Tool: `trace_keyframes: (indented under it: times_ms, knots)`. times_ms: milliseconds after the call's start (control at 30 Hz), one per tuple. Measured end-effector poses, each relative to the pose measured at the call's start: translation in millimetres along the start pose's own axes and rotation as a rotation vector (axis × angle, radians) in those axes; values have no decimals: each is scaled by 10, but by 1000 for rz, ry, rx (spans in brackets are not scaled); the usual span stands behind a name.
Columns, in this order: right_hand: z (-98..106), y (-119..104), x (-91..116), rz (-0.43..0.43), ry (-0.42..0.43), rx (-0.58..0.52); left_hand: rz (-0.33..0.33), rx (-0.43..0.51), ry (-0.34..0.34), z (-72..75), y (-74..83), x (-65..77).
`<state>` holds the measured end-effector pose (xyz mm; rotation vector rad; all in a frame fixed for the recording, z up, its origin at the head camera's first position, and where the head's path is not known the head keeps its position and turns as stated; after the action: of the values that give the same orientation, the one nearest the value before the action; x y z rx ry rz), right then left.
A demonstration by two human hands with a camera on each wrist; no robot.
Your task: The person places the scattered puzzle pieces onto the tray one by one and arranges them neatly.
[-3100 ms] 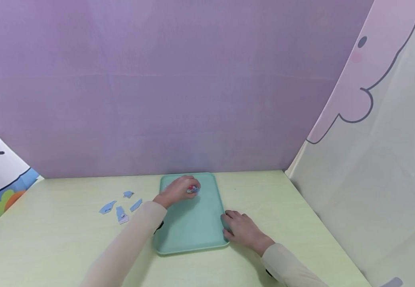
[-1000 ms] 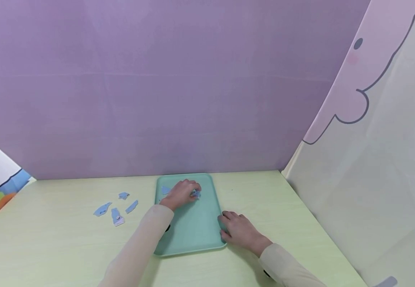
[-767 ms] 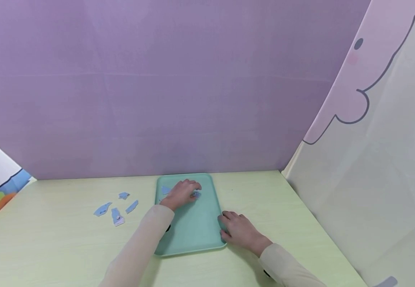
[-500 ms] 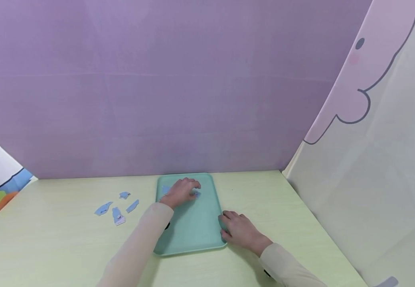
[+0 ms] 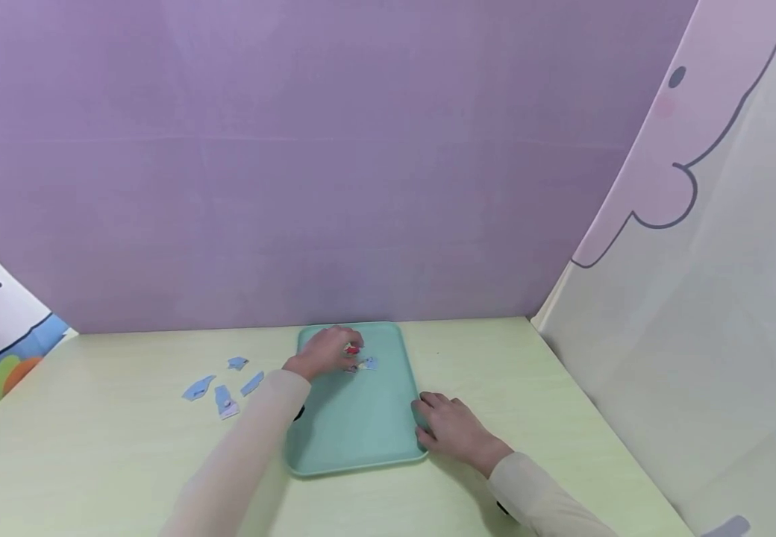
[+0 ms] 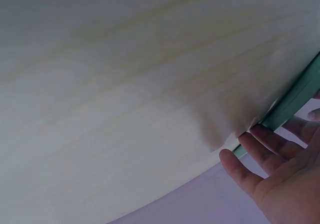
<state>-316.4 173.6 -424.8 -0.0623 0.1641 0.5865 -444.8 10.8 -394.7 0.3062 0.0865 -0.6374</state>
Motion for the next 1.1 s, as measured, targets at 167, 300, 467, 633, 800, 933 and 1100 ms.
trace_keyframes:
  times_ms: [167, 300, 467, 633, 800, 933, 1100]
  knots:
    - [-2, -4, -3, 4, 2, 6, 7, 49, -33, 34, -80, 78]
    - [-3, -5, 5, 5, 2, 5, 6, 90, -49, 61, -142, 169]
    - [5, -4, 9, 9, 4, -6, 20, 94, -64, 96, -217, 300]
    - [11, 1, 3, 11, 2, -3, 36, 85, -69, 107, -303, 420]
    - [9, 5, 2, 10, 2, 1, 39, 86, -68, 173, -366, 539]
    - [7, 4, 1, 6, 0, 4, 28, 91, -60, 243, -402, 625]
    - [11, -9, 0, 5, 1, 4, 14, 84, -37, 306, -488, 737]
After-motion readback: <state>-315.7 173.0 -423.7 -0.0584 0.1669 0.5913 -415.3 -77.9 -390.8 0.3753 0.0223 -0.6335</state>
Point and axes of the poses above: each hand's wrist, its own x-axis away from the middle knuckle, its own z-axis out of the back of the hand, y = z × x, the point moved 8 cm from there along -x, towards the middle knuckle, and after that the axes turned 1 degree about -x, right-handed, at the moved point
